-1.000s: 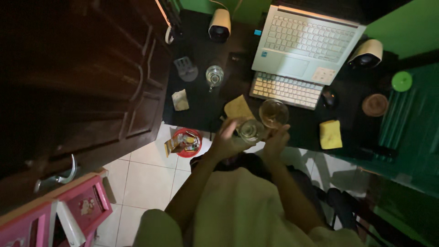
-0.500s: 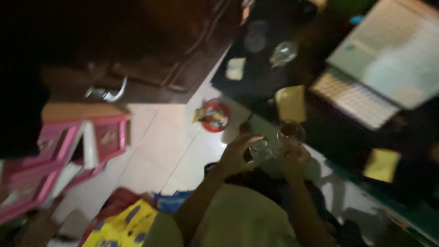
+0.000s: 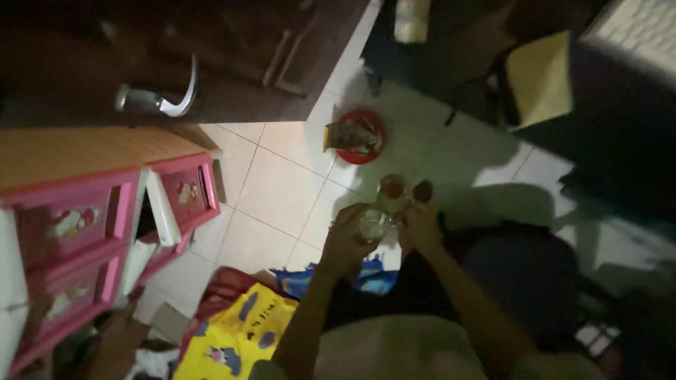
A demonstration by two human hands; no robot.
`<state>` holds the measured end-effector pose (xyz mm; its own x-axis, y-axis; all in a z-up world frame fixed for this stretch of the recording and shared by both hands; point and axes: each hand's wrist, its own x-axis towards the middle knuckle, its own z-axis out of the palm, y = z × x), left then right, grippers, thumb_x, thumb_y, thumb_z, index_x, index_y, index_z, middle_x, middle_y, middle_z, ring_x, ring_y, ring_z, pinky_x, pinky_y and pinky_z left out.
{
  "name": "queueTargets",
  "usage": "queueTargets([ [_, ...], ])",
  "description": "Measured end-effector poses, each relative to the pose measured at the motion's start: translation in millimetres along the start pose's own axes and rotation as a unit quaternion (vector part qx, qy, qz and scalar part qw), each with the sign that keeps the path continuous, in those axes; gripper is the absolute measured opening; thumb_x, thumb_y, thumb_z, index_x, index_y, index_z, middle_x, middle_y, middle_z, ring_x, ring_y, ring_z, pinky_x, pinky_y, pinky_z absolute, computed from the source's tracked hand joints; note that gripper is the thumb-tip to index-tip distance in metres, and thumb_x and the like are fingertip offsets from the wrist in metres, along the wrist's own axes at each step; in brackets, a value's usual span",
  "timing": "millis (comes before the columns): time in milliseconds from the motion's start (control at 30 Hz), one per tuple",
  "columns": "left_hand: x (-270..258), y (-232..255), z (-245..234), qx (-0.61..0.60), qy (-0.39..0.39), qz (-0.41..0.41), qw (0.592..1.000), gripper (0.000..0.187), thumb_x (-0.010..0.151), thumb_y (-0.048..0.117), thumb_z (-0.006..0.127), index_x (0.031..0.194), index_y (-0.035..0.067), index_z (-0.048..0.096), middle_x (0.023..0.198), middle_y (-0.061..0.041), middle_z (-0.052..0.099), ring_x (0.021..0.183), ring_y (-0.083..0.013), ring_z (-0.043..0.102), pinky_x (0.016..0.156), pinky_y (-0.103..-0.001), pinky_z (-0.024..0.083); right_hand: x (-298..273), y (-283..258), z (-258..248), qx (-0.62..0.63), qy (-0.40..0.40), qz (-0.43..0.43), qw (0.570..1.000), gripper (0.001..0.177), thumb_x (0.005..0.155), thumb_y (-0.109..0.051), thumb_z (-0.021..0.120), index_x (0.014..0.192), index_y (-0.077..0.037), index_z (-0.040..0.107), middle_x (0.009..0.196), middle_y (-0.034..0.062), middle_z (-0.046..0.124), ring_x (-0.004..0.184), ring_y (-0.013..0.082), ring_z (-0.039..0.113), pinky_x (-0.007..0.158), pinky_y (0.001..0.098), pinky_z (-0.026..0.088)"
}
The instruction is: The person organizes a cluttered desk by picking up a phone, a power bank, and a box of biscuits. They place the phone and power bank on a wall hook and put the biscuit box into a red basket on the floor. They also move a glass and a yellow notepad.
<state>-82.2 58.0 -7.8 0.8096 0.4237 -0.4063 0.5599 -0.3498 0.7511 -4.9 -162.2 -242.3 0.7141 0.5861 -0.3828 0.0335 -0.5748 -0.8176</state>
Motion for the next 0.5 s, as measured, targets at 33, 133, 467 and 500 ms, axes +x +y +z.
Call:
queueTargets([
  [33, -0.4, -5.2, -12.9, -0.031, 0.004, -0.019, 0.999, 0.071, 0.085, 0.028, 0.097, 0.149, 0.008, 0.074, 0.157, -0.019, 0.068, 0.146, -0.0389, 0.066, 0.121, -0.046, 0.059, -1.6, 1.8, 25.8, -0.020, -0.005, -0.007, 1.000, 0.031, 0.106, -0.034, 0.072, 0.106, -0.006, 0.084, 0.094, 0.0162, 0.083, 0.082, 0.0347, 0.080, 0.072, 0.0488, 0.063],
  [133, -7.2, -25.5, -38.3, 0.049, -0.054, -0.074, 0.995, 0.061, 0.082, 0.014, 0.084, 0.143, 0.009, 0.080, 0.152, -0.015, 0.076, 0.149, -0.0401, 0.065, 0.129, -0.047, 0.055, -5.5, 19.9, 86.8, -0.036, -0.058, -0.003, 0.998, 0.031, 0.106, -0.034, 0.072, 0.108, -0.006, 0.083, 0.093, 0.0170, 0.082, 0.082, 0.0358, 0.080, 0.072, 0.0498, 0.063],
  [467, 2.5, -414.7, 51.8, 0.068, 0.058, 0.003, 0.996, 0.095, 0.074, 0.016, 0.100, 0.161, 0.009, 0.061, 0.159, -0.023, 0.067, 0.149, -0.0456, 0.061, 0.123, -0.053, 0.052, 75.5, 78.3, 291.7, -0.077, -0.167, -0.017, 0.983, 0.031, 0.108, -0.034, 0.069, 0.114, -0.005, 0.078, 0.093, 0.0194, 0.082, 0.082, 0.0394, 0.080, 0.071, 0.0531, 0.063],
  [500, 1.6, -450.1, 66.2, 0.069, 0.065, -0.004, 0.996, 0.097, 0.074, 0.016, 0.102, 0.161, 0.008, 0.060, 0.158, -0.023, 0.066, 0.148, -0.0458, 0.061, 0.121, -0.053, 0.053, 82.9, 89.6, 306.8, -0.085, -0.177, -0.021, 0.980, 0.031, 0.108, -0.034, 0.069, 0.115, -0.005, 0.078, 0.093, 0.0197, 0.082, 0.082, 0.0397, 0.080, 0.071, 0.0535, 0.063],
])
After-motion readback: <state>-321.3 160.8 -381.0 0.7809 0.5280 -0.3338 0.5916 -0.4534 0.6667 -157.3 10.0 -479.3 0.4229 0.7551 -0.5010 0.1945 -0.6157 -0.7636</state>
